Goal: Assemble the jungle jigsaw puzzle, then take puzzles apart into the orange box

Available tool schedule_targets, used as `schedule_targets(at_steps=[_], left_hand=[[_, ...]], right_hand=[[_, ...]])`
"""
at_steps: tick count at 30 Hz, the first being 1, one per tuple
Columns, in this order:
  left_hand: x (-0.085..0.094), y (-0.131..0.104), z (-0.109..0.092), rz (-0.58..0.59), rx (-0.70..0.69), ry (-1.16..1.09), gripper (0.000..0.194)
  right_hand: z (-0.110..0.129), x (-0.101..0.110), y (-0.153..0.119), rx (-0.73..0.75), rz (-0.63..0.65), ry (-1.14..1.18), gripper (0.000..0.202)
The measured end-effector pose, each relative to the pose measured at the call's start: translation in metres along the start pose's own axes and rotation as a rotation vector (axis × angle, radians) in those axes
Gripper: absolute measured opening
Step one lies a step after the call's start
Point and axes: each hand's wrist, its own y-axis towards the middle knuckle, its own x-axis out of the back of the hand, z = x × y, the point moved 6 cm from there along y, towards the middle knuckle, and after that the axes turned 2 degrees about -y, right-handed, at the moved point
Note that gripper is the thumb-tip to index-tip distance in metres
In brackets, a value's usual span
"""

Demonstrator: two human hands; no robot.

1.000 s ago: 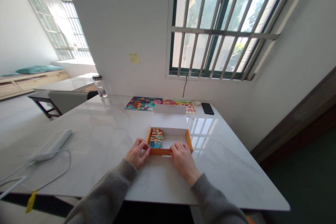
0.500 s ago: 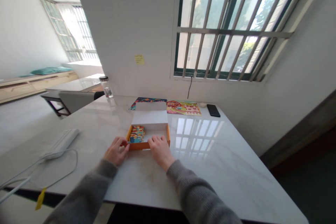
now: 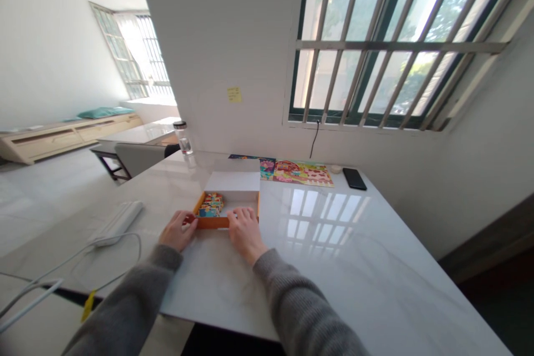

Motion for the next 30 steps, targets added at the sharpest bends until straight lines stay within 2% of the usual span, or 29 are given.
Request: schedule_targets(at_steps=[3,5,6,9,12,15,18,21,27,30], left_hand=[[0.009,0.001,-0.012,-0.096,-0.087,0.176,0.016],[0.009,0.000,-0.034,-0.127,-0.177,0.270,0.026],[0.005,-0.001,-0.049,-0.100,-0.238,0.276,0.030],[-0.019,-0.010,-0.108,0.074,-0.483,0.205,0.039],[-0.052,-0.022,-0.165,0.246,-0.671,0.146,0.048],[-0.085,-0.029,-0.196,0.362,-0.739,0.145,0.047],[-0.111,-0.027,-0.200,0.434,-0.722,0.204,0.037],[-0.123,-0.021,-0.190,0.440,-0.728,0.257,0.026],[-0.120,-0.001,-0.168,0.422,-0.713,0.250,0.026],[-0.116,0.005,-0.167,0.385,-0.678,0.272,0.027]], right_hand=[[-0.008,0.016,-0.015,-0.078,-0.111,0.058,0.042],[-0.016,0.026,-0.028,-0.109,-0.137,0.094,0.045],[-0.022,0.030,-0.036,-0.123,-0.140,0.113,0.047],[-0.051,0.038,-0.059,-0.219,-0.157,0.172,0.051],[-0.096,0.041,-0.086,-0.416,-0.203,0.233,0.049],[-0.136,0.040,-0.112,-0.551,-0.211,0.257,0.046],[-0.160,0.041,-0.129,-0.564,-0.168,0.190,0.046],[-0.171,0.043,-0.137,-0.550,-0.123,0.111,0.047],[-0.174,0.046,-0.138,-0.526,-0.056,0.047,0.045],[-0.173,0.048,-0.136,-0.507,-0.030,0.021,0.043]])
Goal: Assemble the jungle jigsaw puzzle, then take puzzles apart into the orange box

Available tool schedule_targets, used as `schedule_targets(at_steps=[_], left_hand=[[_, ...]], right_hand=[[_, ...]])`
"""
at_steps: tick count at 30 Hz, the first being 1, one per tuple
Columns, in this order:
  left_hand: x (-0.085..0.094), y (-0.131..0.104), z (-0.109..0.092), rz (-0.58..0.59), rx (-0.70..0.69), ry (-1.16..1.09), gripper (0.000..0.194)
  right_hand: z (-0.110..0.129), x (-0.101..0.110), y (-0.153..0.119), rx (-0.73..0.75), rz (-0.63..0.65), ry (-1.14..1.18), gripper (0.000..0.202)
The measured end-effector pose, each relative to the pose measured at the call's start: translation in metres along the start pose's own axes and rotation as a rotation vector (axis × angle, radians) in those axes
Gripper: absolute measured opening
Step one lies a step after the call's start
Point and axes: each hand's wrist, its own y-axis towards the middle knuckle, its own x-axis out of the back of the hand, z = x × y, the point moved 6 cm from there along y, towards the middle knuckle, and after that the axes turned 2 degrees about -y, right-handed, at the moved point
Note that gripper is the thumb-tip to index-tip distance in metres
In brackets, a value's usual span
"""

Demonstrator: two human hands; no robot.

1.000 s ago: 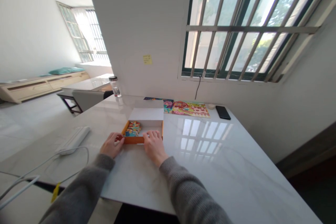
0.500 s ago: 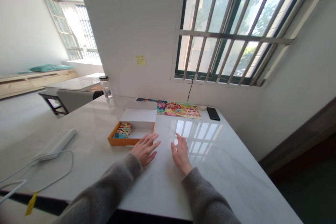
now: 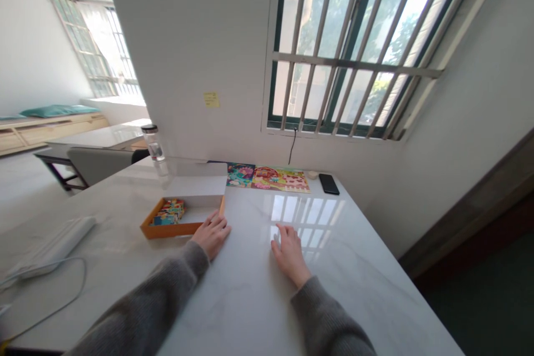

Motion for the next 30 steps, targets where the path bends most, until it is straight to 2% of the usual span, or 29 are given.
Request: schedule_targets(at_steps=[4,7,9,14,19,24,30], left_hand=[[-0.002,0.010,-0.021,-0.031,-0.021,-0.082,0.037],[-0.019,0.030,-0.038,0.050,0.038,-0.184,0.043],[-0.034,0.049,-0.040,0.109,0.106,-0.224,0.046],[-0.060,0.101,-0.018,0.079,0.347,-0.192,0.046],[-0.079,0.137,0.005,0.076,0.523,-0.170,0.051],[-0.088,0.156,0.019,0.069,0.572,-0.184,0.055],[-0.093,0.167,0.027,0.081,0.602,-0.180,0.056]], right_hand=[[-0.002,0.002,0.007,0.012,0.011,-0.079,0.041],[-0.009,0.002,0.016,0.019,0.044,-0.137,0.038],[-0.018,0.002,0.023,0.020,0.068,-0.157,0.035],[-0.051,0.006,0.044,-0.015,0.071,-0.218,0.033],[-0.081,0.000,0.067,-0.071,0.060,-0.275,0.035],[-0.095,-0.006,0.089,-0.103,0.051,-0.277,0.036],[-0.101,-0.008,0.106,-0.117,0.050,-0.285,0.035]])
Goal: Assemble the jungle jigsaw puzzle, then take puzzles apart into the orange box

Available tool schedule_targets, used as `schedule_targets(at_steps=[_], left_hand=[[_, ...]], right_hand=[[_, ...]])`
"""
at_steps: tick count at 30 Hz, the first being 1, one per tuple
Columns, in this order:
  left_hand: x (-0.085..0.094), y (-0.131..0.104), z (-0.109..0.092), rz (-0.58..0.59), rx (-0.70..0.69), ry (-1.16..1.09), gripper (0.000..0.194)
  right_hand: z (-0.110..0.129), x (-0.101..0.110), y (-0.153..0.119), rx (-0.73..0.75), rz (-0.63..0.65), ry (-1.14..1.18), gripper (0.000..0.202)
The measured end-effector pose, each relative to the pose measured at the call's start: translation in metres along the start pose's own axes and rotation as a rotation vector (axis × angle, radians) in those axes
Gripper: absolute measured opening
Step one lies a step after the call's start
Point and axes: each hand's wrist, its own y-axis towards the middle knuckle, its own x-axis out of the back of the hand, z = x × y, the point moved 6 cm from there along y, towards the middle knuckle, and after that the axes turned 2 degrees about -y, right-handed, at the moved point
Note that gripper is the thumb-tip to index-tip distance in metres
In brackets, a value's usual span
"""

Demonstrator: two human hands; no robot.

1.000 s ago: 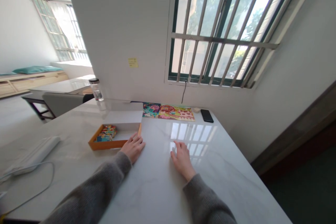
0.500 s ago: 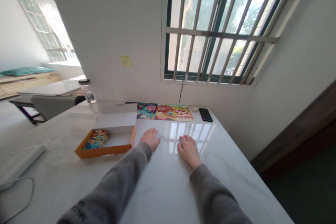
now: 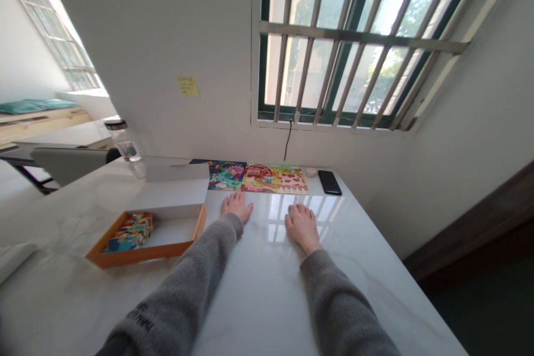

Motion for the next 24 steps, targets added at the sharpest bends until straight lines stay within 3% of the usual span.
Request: schedule_targets(at_steps=[8,16,20,24], left_hand=[[-0.001,0.000,-0.001,-0.024,0.016,0.022,0.060],[-0.006,0.005,0.002,0.032,0.024,0.073,0.064],[-0.004,0.009,0.003,0.009,-0.016,0.009,0.062],[0.000,0.017,0.011,-0.015,0.053,-0.133,0.059]], right_hand=[[-0.005,-0.002,0.010,-0.047,-0.013,-0.019,0.036],[-0.032,-0.011,0.029,-0.206,0.034,-0.081,0.046],[-0.045,-0.016,0.044,-0.241,0.023,-0.045,0.050],[-0.058,-0.016,0.060,-0.302,-0.026,0.086,0.048]])
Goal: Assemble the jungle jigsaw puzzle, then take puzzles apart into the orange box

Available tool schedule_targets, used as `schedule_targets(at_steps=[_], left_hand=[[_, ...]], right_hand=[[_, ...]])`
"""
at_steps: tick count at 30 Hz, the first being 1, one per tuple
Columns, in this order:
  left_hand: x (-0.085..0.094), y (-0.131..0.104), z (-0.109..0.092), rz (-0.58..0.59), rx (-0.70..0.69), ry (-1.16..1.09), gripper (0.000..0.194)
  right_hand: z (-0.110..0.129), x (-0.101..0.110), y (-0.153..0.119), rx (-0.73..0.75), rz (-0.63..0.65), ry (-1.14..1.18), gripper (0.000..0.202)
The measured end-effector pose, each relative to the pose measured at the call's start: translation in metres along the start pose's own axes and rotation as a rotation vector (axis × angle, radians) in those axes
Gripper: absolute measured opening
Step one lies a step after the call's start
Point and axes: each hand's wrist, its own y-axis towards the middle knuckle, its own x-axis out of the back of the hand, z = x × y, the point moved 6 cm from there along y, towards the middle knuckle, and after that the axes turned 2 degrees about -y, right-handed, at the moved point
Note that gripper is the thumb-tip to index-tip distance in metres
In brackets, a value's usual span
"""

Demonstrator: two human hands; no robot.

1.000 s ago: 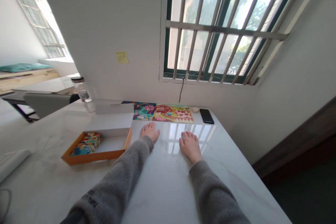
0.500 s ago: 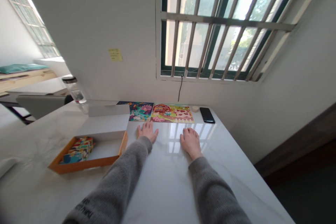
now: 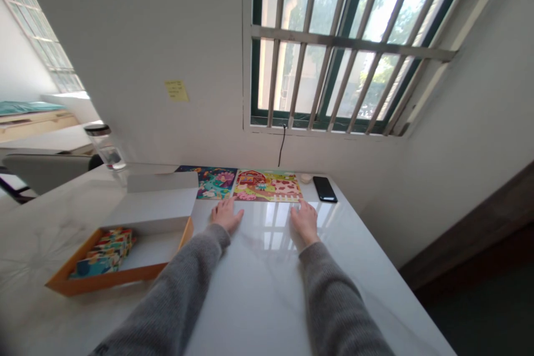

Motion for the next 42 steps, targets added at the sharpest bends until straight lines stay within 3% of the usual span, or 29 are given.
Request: schedule_targets(at_steps=[13,21,33,42], left_hand=[[0.006,0.006,0.000,0.084,0.112,-0.208,0.054],[0.006,-0.001,0.004,0.012,0.126,-0.200,0.044],[0.018,-0.046,0.002,0.009,0.097,-0.092,0.033],[0.036,-0.100,0.003,0.073,0.039,-0.055,0.038]], right_hand=[[-0.005,-0.004,0.014,-0.026,-0.044,0.100,0.050],[-0.017,0.005,0.006,0.035,-0.039,0.176,0.040],[-0.044,0.038,-0.050,0.132,0.024,0.347,0.037],[-0.062,0.068,-0.104,0.005,0.128,0.486,0.040]])
